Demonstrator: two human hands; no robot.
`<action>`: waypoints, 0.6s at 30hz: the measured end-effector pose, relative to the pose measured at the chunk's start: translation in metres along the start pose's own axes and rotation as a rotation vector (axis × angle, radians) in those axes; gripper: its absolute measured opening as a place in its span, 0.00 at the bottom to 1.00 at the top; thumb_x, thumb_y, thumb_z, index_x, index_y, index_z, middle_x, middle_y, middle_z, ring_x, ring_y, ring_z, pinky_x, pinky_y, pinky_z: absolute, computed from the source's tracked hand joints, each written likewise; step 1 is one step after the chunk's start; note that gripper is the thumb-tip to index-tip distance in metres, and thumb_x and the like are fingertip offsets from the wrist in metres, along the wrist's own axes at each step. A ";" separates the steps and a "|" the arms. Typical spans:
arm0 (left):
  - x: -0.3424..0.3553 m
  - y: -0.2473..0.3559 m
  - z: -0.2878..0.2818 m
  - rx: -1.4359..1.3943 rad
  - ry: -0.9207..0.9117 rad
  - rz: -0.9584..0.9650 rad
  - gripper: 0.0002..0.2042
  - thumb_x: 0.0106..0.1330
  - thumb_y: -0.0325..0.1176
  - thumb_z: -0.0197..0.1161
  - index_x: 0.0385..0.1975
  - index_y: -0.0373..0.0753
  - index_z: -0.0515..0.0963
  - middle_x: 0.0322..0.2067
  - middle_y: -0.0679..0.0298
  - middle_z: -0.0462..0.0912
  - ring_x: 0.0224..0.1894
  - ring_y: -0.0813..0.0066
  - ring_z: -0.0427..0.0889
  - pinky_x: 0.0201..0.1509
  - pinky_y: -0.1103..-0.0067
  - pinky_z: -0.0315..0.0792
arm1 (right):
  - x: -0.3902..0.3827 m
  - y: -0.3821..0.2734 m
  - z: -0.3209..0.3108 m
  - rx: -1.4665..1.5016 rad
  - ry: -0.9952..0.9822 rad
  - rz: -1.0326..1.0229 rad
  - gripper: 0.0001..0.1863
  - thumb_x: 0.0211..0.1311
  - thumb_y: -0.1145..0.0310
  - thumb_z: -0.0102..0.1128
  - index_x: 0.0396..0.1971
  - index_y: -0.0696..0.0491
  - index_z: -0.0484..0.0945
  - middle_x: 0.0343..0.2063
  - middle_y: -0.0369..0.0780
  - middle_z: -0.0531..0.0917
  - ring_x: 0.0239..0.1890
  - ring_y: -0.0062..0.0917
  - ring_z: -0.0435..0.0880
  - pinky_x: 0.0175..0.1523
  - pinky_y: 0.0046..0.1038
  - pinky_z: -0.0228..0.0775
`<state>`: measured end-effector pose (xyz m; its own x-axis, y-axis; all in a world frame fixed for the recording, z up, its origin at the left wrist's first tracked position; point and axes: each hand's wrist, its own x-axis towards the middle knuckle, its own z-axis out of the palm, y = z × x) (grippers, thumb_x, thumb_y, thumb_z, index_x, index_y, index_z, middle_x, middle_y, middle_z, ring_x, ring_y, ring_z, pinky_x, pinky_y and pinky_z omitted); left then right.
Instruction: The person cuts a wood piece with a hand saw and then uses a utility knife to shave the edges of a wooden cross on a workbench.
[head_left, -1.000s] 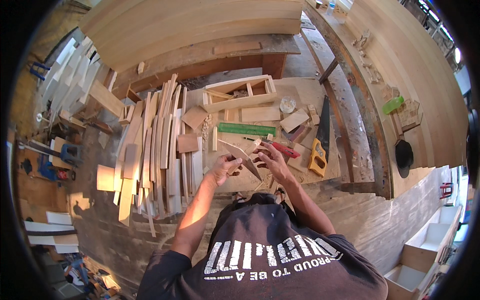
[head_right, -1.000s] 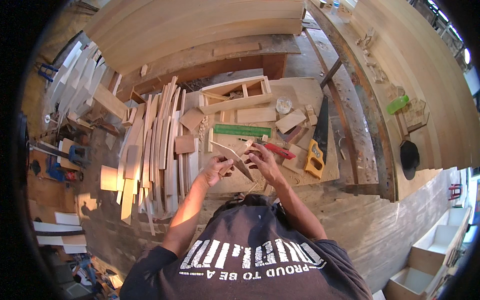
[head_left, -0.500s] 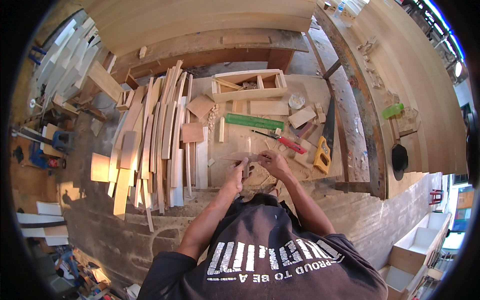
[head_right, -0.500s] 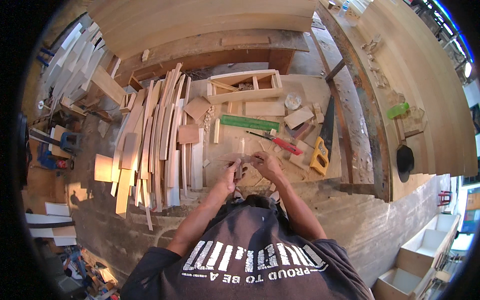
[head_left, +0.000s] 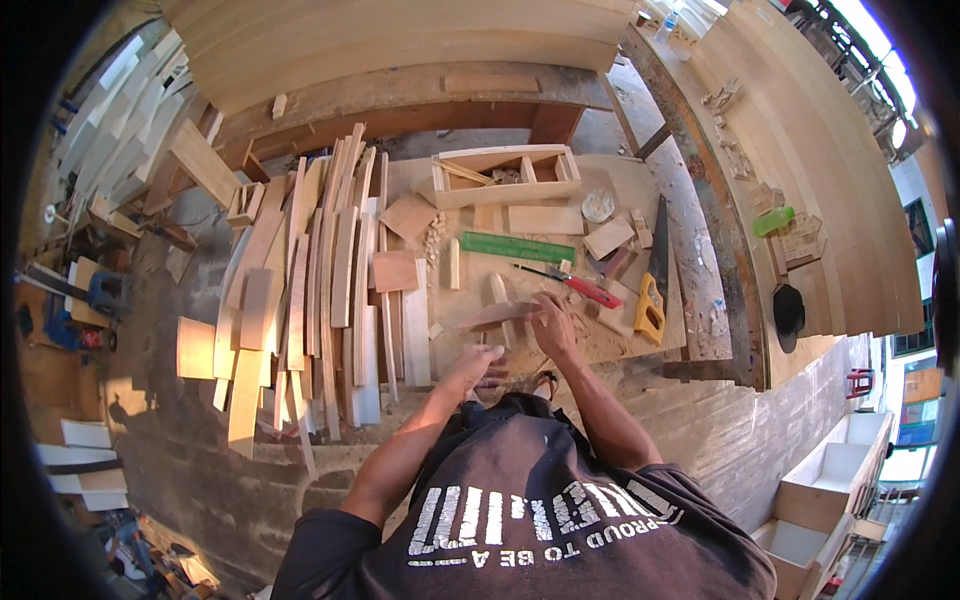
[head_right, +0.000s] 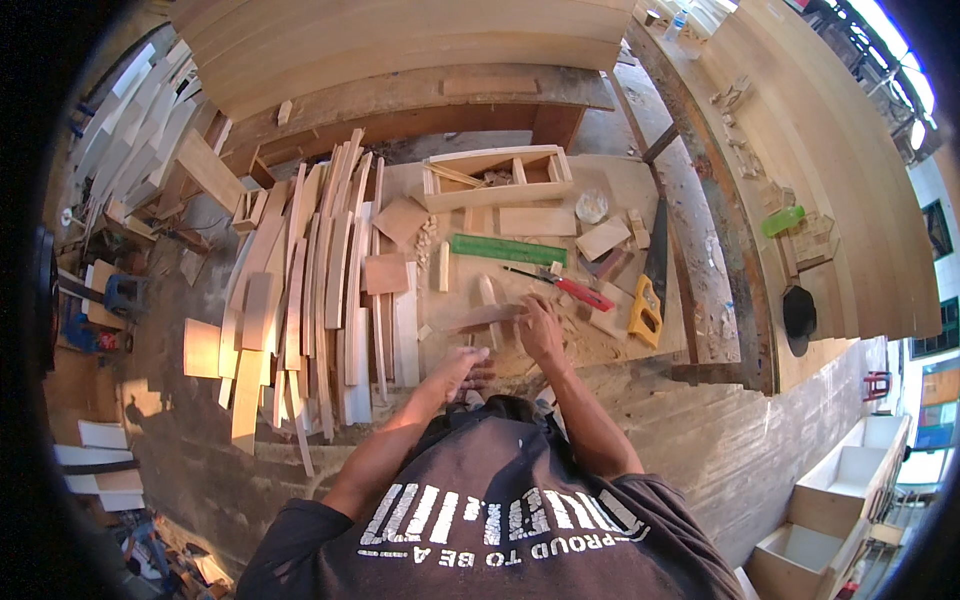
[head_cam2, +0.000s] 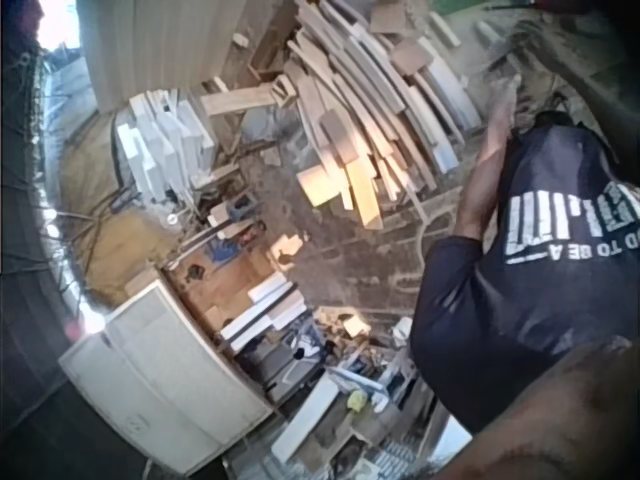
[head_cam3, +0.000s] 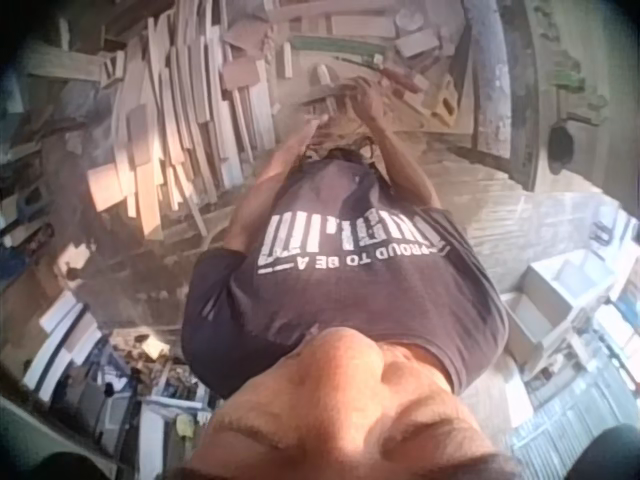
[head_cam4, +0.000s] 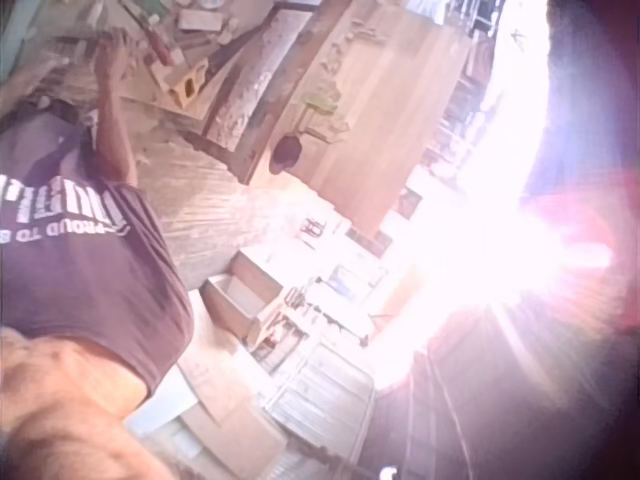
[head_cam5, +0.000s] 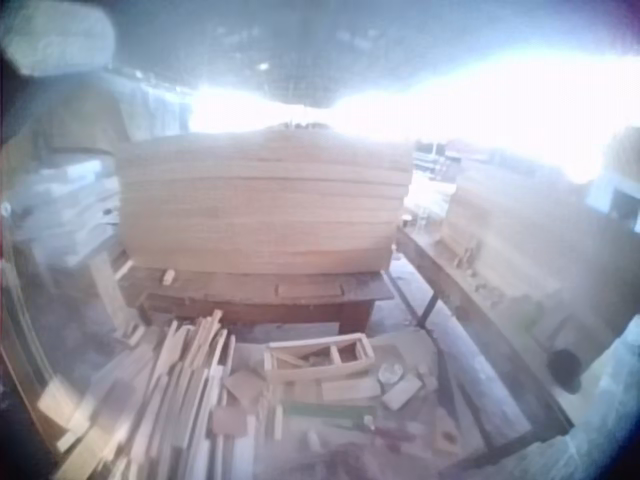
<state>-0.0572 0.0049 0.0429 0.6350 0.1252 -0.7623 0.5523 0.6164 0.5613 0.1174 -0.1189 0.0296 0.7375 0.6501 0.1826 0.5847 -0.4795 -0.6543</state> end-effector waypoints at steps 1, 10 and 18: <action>-0.007 0.001 -0.007 0.025 -0.005 -0.004 0.18 0.72 0.42 0.59 0.51 0.34 0.76 0.41 0.60 0.83 0.33 0.72 0.84 0.37 0.73 0.79 | -0.004 -0.009 0.000 -0.047 0.083 -0.003 0.17 0.56 0.73 0.63 0.47 0.56 0.79 0.49 0.45 0.80 0.53 0.42 0.78 0.55 0.37 0.71; -0.020 0.047 -0.068 0.239 0.362 0.371 0.12 0.70 0.36 0.60 0.36 0.31 0.81 0.22 0.63 0.82 0.19 0.80 0.78 0.23 0.83 0.70 | -0.037 -0.062 0.008 -0.089 -0.203 0.319 0.26 0.52 0.56 0.74 0.44 0.54 0.73 0.40 0.45 0.80 0.44 0.44 0.80 0.47 0.41 0.72; -0.008 0.068 -0.080 0.254 0.413 0.414 0.12 0.70 0.39 0.60 0.33 0.35 0.80 0.24 0.66 0.82 0.21 0.83 0.78 0.24 0.83 0.72 | -0.044 -0.044 0.003 -0.037 -0.249 0.263 0.28 0.50 0.59 0.76 0.45 0.56 0.71 0.41 0.48 0.80 0.45 0.46 0.81 0.48 0.41 0.73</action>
<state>-0.0682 0.1081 0.0617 0.5909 0.6339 -0.4991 0.4487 0.2559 0.8563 0.0581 -0.1241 0.0481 0.7620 0.6233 -0.1759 0.4009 -0.6673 -0.6276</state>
